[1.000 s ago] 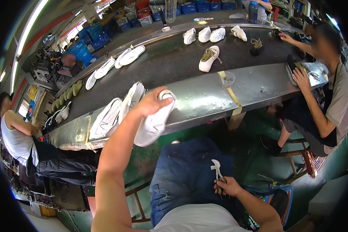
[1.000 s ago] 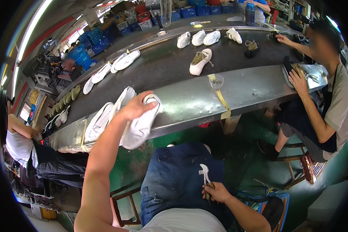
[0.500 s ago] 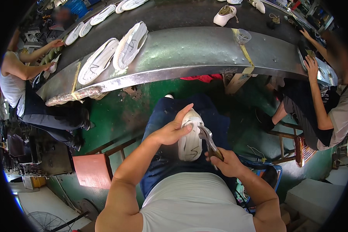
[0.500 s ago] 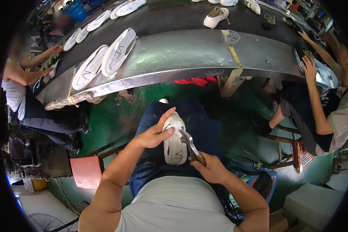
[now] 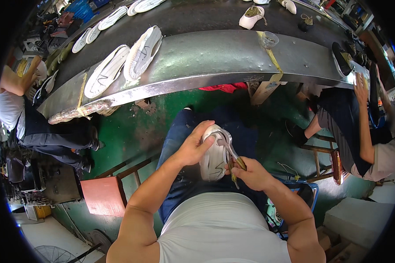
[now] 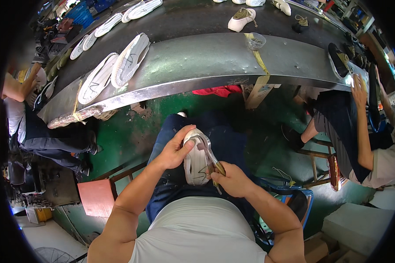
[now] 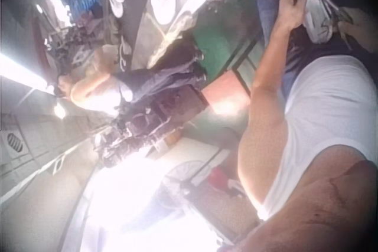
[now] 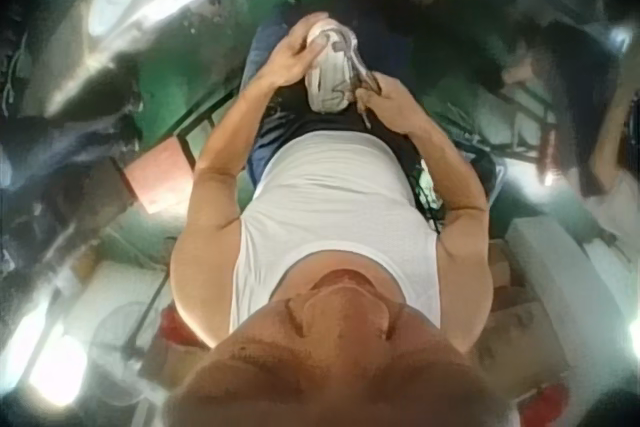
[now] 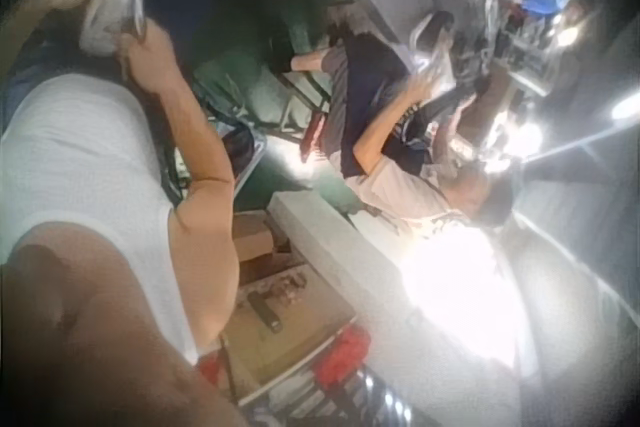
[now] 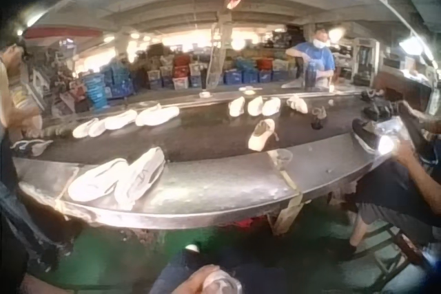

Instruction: Assembling shoes by pulling the upper material over the last with pliers and securing it with a hammer.

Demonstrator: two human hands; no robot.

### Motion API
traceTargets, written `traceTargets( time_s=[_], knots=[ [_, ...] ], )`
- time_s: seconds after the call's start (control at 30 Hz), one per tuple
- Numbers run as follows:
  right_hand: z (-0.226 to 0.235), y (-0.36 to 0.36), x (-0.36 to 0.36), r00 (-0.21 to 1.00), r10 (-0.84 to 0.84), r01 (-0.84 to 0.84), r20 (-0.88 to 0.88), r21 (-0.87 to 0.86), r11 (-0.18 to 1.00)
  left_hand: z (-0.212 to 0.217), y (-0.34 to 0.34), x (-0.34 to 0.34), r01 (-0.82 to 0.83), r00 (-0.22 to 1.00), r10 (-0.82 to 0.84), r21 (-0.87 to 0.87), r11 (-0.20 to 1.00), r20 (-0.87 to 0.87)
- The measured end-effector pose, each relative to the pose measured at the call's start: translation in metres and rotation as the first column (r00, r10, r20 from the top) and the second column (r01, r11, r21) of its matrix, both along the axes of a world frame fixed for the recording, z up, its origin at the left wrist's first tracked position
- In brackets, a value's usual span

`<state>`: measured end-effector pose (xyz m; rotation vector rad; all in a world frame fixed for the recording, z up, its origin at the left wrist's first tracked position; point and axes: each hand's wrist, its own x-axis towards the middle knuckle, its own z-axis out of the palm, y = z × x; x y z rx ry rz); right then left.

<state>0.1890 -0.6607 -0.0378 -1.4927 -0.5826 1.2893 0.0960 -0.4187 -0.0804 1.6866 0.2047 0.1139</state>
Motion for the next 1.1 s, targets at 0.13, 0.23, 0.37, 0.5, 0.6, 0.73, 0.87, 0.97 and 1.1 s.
traceTargets(
  time_s=[0.13,0.23,0.37,0.5,0.6,0.73,0.87,0.97,1.1],
  knots=[
    [0.014,0.016,0.011,0.994,0.001,-0.025,-0.107,-0.220,0.975,0.001,0.006,0.001,-0.016,1.000,0.016,0.004,1.000,-0.006],
    [-0.012,0.019,0.006,0.930,0.113,-0.032,0.349,-0.231,0.972,-0.016,0.011,0.001,-0.033,0.999,0.035,-0.033,0.999,0.041],
    [-0.064,0.030,-0.008,0.791,-0.055,0.105,0.610,-0.048,0.993,-0.028,0.016,0.001,-0.073,0.996,0.075,-0.055,0.996,0.040],
    [-0.058,0.029,-0.014,0.676,-0.083,0.107,0.732,0.014,0.994,-0.025,0.025,-0.004,-0.029,0.999,0.024,-0.252,0.967,-0.023],
    [-0.020,0.017,-0.017,0.675,0.087,0.023,0.733,-0.139,0.990,-0.020,0.031,-0.012,0.055,0.998,-0.062,-0.344,0.937,-0.009],
    [-0.001,0.015,-0.022,0.678,0.269,-0.017,0.684,-0.352,0.936,-0.004,0.027,-0.013,0.128,0.989,-0.144,-0.313,0.941,-0.029],
    [-0.034,0.015,-0.026,0.642,0.139,0.059,0.754,-0.229,0.972,-0.014,0.024,-0.010,0.060,0.998,-0.062,-0.290,0.955,0.003],
    [-0.072,0.020,-0.022,0.569,-0.049,0.118,0.821,-0.023,0.993,-0.026,0.028,-0.008,0.037,0.999,-0.033,-0.281,0.959,0.020],
    [-0.075,0.023,-0.022,0.547,-0.107,0.118,0.831,0.050,0.992,-0.026,0.030,-0.010,0.035,0.999,-0.033,-0.306,0.951,0.012]
  ],
)
